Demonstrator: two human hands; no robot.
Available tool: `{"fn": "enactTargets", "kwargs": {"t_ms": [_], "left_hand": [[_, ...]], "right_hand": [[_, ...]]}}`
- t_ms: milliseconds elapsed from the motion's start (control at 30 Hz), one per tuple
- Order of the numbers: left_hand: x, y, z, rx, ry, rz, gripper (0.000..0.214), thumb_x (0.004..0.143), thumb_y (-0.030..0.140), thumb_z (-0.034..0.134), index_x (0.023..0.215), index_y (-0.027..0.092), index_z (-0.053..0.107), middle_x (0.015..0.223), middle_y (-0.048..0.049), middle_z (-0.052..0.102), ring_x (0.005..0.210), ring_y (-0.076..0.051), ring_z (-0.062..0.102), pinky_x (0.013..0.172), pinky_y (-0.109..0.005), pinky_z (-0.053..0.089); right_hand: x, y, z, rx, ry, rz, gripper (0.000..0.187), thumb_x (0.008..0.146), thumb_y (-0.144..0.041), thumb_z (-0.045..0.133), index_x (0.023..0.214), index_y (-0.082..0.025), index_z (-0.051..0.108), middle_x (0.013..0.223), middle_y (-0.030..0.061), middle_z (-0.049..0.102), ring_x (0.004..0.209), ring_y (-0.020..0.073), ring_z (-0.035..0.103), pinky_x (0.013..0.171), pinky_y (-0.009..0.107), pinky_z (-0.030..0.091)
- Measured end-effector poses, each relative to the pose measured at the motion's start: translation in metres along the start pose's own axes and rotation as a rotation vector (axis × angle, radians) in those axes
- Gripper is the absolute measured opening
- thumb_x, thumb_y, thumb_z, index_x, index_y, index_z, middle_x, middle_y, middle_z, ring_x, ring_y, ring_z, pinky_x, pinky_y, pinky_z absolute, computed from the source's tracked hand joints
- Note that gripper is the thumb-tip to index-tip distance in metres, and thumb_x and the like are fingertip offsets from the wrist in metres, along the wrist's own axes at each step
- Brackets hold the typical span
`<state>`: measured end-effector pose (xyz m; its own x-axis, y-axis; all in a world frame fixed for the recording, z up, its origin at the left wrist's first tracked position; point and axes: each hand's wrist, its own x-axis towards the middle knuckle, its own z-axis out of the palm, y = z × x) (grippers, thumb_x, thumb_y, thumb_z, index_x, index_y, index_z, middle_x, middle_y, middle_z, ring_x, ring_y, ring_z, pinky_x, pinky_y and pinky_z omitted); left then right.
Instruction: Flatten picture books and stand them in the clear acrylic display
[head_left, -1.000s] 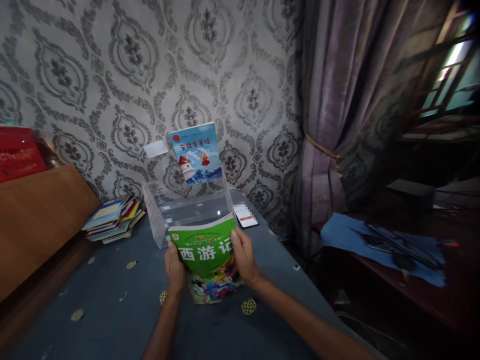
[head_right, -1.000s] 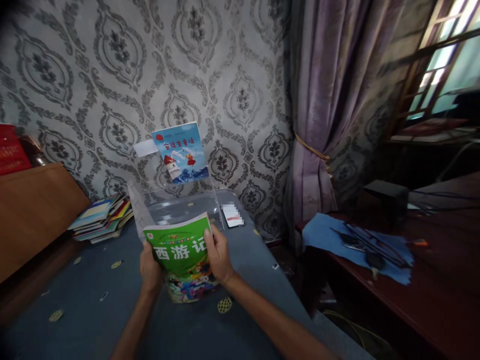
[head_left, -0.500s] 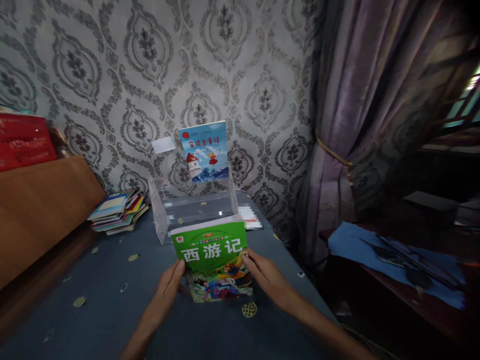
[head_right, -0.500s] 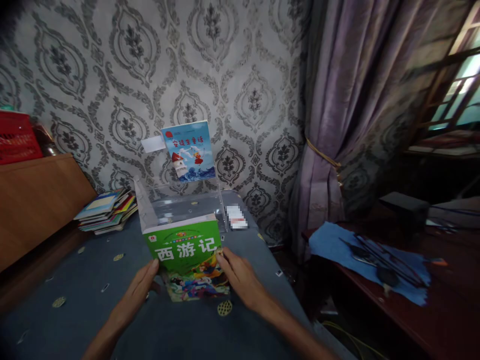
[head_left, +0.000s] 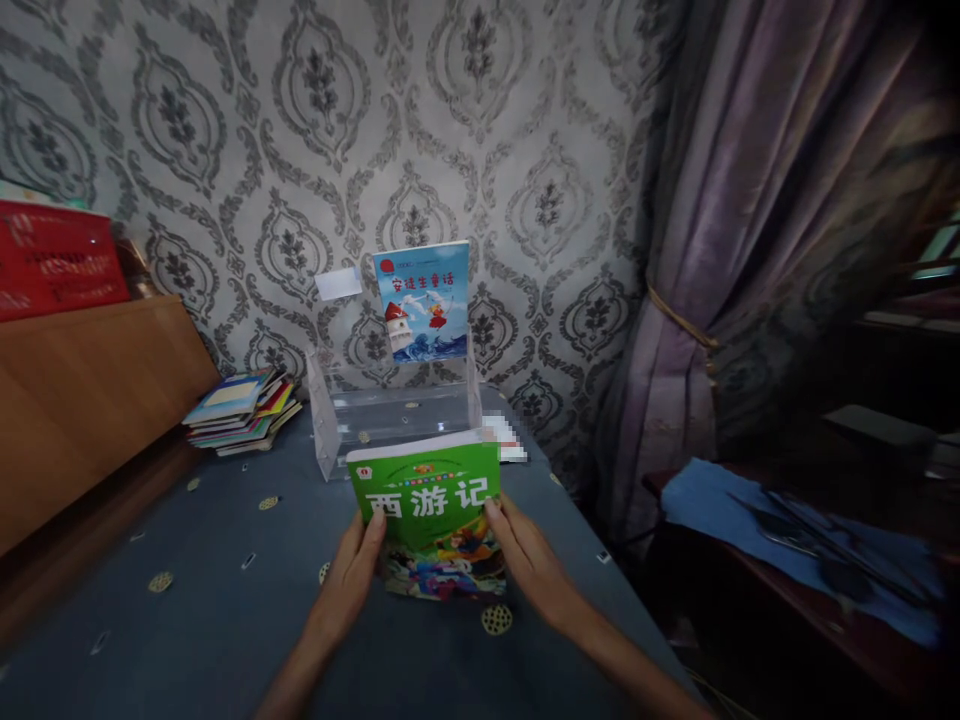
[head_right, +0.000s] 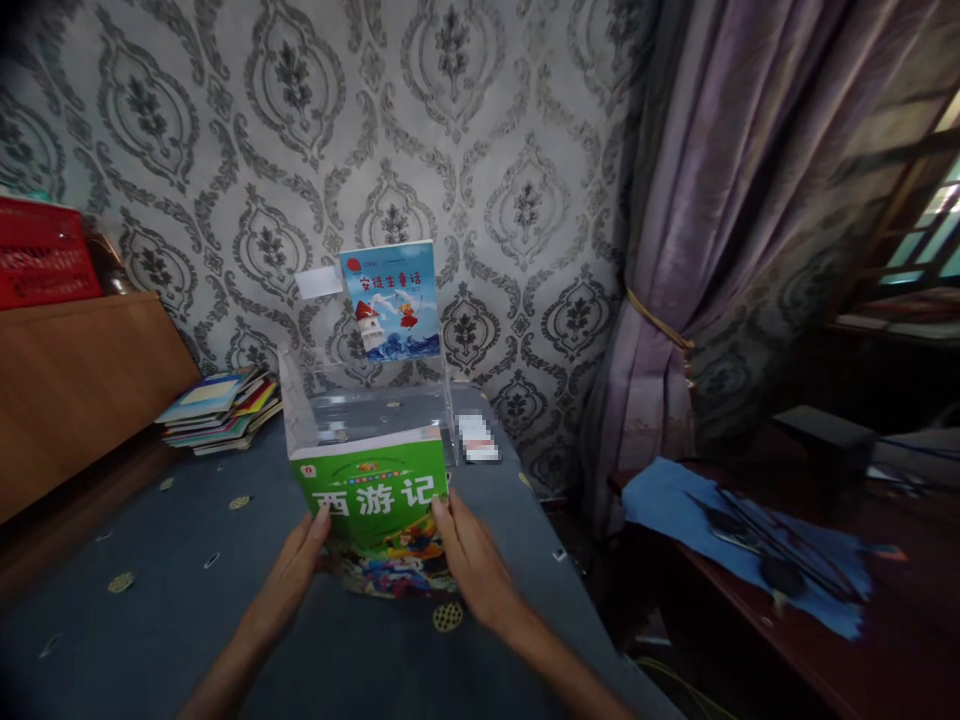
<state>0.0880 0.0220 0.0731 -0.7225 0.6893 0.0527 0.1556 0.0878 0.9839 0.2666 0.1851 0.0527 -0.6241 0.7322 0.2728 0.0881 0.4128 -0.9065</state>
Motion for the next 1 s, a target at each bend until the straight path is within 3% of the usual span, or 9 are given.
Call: {"fn": "enactTargets", "kwargs": {"t_ms": [133,233,333,500,700,800,900,1000], "left_hand": [[0.000,0.010,0.003,0.051,-0.044,0.037,0.073,0.087,0.077,0.048,0.122,0.016,0.066,0.102,-0.0092,0.071,0.081,-0.022,0.063,0.073,-0.033,0.052],[0.002,0.010,0.003,0.048,-0.025,0.080,0.069,0.085,0.076,0.052,0.115,0.016,0.067,0.088,-0.0055,0.068,0.076,-0.021,0.059,0.071,-0.032,0.050],[0.004,0.011,0.005,0.016,-0.014,0.129,0.061,0.084,0.071,0.058,0.112,0.018,0.066,0.091,-0.0051,0.068,0.081,-0.021,0.062,0.072,-0.031,0.051],[0.016,0.027,0.012,-0.032,0.012,0.254,0.047,0.081,0.066,0.066,0.082,0.019,0.059,0.093,-0.0080,0.070,0.091,-0.024,0.067,0.073,-0.031,0.054],[0.042,0.036,0.014,-0.048,0.093,0.427,0.044,0.080,0.058,0.069,0.098,0.018,0.061,0.097,-0.0077,0.072,0.087,-0.022,0.068,0.075,-0.034,0.056],[0.054,0.037,0.016,-0.018,0.129,0.490,0.043,0.082,0.059,0.066,0.095,0.018,0.062,0.091,-0.0068,0.071,0.082,-0.021,0.067,0.074,-0.033,0.055],[0.067,0.041,0.019,-0.009,0.151,0.529,0.047,0.083,0.064,0.062,0.093,0.018,0.062,0.089,-0.0064,0.070,0.082,-0.021,0.067,0.075,-0.033,0.055],[0.080,0.044,0.021,0.004,0.147,0.498,0.057,0.081,0.074,0.058,0.093,0.019,0.063,0.087,-0.0062,0.069,0.080,-0.021,0.065,0.071,-0.032,0.054]], "right_hand": [[0.007,-0.009,-0.003,0.002,-0.001,-0.025,0.067,0.093,-0.074,0.039,0.126,-0.023,0.067,0.126,0.0114,0.072,0.129,0.0319,0.060,0.112,0.049,0.045],[0.010,-0.016,-0.007,-0.021,-0.016,-0.078,0.059,0.094,-0.071,0.040,0.121,-0.026,0.067,0.116,0.0093,0.075,0.122,0.0313,0.064,0.106,0.049,0.050],[0.013,-0.029,-0.011,-0.069,-0.023,-0.107,0.052,0.098,-0.064,0.037,0.117,-0.025,0.066,0.107,0.0094,0.076,0.107,0.0296,0.070,0.095,0.045,0.055],[0.023,-0.051,-0.014,-0.060,-0.048,-0.156,0.046,0.102,-0.056,0.033,0.119,-0.023,0.060,0.104,0.0097,0.074,0.094,0.0262,0.072,0.086,0.040,0.058],[0.051,-0.046,-0.001,0.005,0.086,-0.312,0.056,0.102,-0.056,0.031,0.141,-0.022,0.051,0.136,0.0133,0.063,0.130,0.0283,0.058,0.109,0.045,0.048],[0.066,-0.040,0.006,0.007,0.148,-0.354,0.060,0.102,-0.055,0.030,0.148,-0.020,0.044,0.145,0.0144,0.058,0.139,0.0281,0.049,0.115,0.048,0.041],[0.078,-0.040,0.008,-0.009,0.182,-0.377,0.057,0.103,-0.051,0.029,0.147,-0.019,0.045,0.142,0.0157,0.059,0.135,0.0280,0.053,0.112,0.047,0.044],[0.086,-0.040,0.005,-0.048,0.181,-0.381,0.048,0.103,-0.047,0.030,0.134,-0.020,0.053,0.128,0.0147,0.068,0.116,0.0278,0.065,0.098,0.044,0.051]]}}
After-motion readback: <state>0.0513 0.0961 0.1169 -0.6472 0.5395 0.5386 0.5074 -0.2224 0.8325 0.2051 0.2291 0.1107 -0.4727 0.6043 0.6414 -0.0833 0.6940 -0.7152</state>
